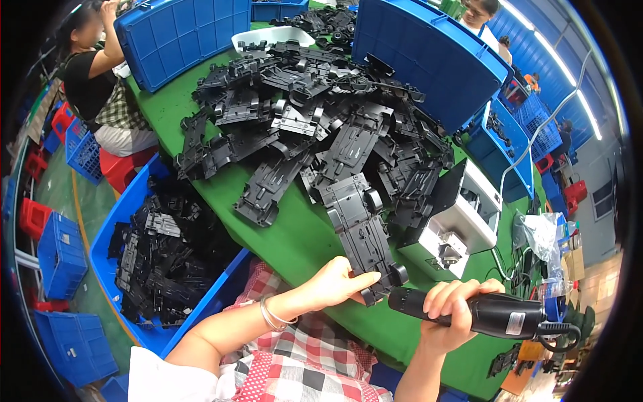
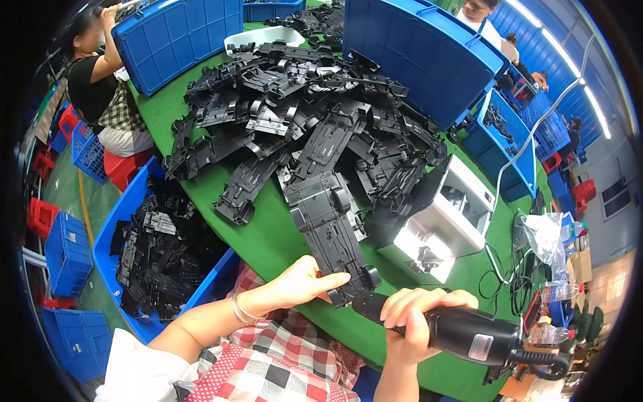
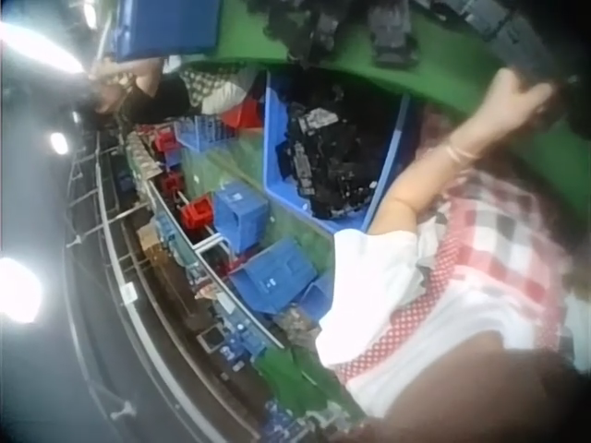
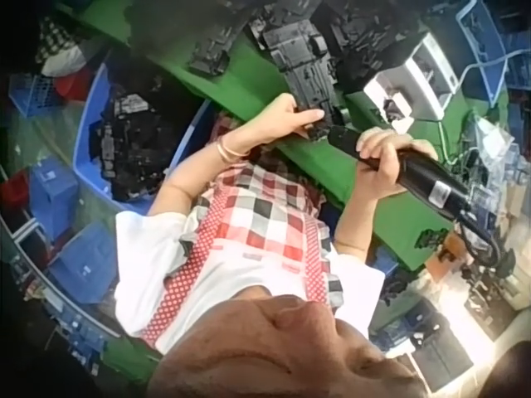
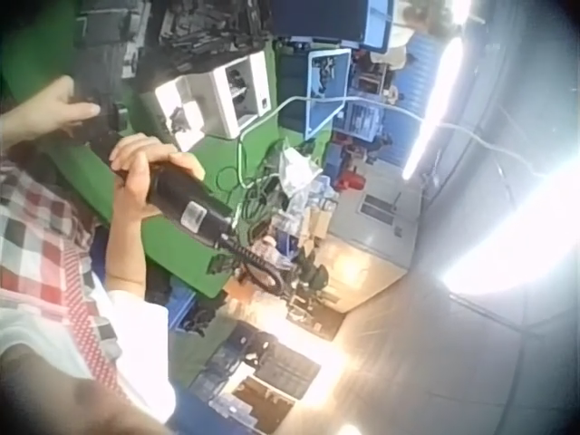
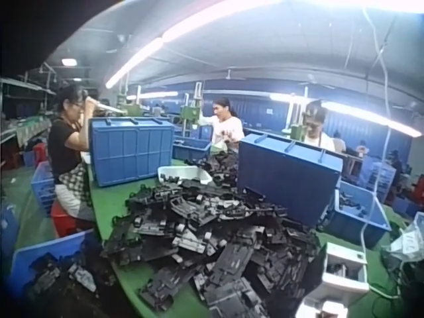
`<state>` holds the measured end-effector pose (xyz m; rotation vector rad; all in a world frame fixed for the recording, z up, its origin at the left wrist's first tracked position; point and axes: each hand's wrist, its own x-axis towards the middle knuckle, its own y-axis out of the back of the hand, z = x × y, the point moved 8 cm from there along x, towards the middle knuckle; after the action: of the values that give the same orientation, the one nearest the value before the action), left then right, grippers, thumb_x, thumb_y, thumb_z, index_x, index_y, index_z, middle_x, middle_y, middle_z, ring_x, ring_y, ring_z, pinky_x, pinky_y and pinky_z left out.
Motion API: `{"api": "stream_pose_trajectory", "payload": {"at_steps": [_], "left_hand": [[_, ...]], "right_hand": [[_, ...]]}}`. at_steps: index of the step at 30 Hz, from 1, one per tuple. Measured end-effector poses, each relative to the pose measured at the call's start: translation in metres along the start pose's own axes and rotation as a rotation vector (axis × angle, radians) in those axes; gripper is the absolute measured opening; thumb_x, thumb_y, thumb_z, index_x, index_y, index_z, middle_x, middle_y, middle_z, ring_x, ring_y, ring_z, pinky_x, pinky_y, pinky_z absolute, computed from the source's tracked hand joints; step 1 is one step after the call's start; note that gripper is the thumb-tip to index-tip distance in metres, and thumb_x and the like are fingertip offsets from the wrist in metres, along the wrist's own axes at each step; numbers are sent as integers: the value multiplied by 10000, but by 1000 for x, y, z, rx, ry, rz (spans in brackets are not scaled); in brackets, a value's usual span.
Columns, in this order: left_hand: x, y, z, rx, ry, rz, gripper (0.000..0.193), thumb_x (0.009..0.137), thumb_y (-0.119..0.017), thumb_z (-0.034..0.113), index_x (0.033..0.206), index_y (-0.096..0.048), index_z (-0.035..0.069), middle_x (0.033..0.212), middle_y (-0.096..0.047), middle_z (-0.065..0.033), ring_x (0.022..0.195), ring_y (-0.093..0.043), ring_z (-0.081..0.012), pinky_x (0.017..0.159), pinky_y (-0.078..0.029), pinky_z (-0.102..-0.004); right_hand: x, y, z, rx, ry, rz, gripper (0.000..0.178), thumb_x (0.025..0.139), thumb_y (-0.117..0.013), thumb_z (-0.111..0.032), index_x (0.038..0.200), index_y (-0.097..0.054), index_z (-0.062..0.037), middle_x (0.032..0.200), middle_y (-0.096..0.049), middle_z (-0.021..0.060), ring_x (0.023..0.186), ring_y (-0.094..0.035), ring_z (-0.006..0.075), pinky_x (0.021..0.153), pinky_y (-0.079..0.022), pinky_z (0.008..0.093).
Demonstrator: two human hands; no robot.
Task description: The person assembles black plastic parts using an electric screwdriver.
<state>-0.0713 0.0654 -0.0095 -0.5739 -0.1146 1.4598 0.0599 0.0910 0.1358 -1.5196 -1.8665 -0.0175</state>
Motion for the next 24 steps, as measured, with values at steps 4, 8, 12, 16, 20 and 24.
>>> {"api": "stream_pose_trajectory", "payload": {"at_steps": [4, 8, 12, 16, 20, 24], "left_hand": [[3, 1, -11, 22, 56, -4, 278, 862, -580, 222, 982, -612, -27, 853, -626, -52, 703, -574, -92, 592, -512, -236], [4, 1, -20, 99, 86, 35, 275, 862, -578, 222, 971, -612, -28, 827, -624, -38, 678, -570, -87, 566, -504, -223], [2, -6, -12, -1, -1, 89, 277, 849, -575, 203, 767, -612, -59, 693, -609, -40, 593, -587, -92, 497, -499, -226], [-13, -25, -20, 74, 27, -28, 313, 853, -578, 245, 740, -598, -46, 635, -585, -23, 546, -561, -78, 480, -472, -228], [-26, -64, 3, 546, -603, -141, 228, 834, -575, 206, 821, -566, -21, 588, -549, -136, 552, -574, -277, 515, -437, -354], [-33, -122, -51, 586, -330, -532, 243, 833, -563, 212, 937, -537, -6, 801, -590, -200, 714, -586, -343, 642, -454, -403]], "right_hand": [[-6, -2, 6, -18, -9, -49, 330, 731, -513, 22, 1013, -352, -41, 563, -421, 58, 383, -394, 152, 364, -397, 283], [-9, -13, 5, -33, 30, -162, 309, 742, -543, 19, 955, -331, -53, 563, -429, 60, 382, -403, 152, 372, -403, 278], [-18, -14, 9, -39, 53, -235, 332, 724, -563, 45, 938, -330, -54, 523, -439, 64, 360, -419, 161, 369, -414, 283], [-13, -5, 1, 35, -115, -194, 362, 727, -594, -17, 981, -337, -38, 520, -444, 73, 356, -433, 177, 355, -415, 286], [-18, 42, -28, -152, -441, -63, 404, 706, -625, -51, 999, -353, 8, 1044, -501, 297, 435, -558, 227, 364, -458, 281], [-66, 94, -22, -437, -819, 93, 463, 595, -674, 159, 960, -424, 19, 821, -554, 166, 576, -620, 232, 476, -523, 301]]}}
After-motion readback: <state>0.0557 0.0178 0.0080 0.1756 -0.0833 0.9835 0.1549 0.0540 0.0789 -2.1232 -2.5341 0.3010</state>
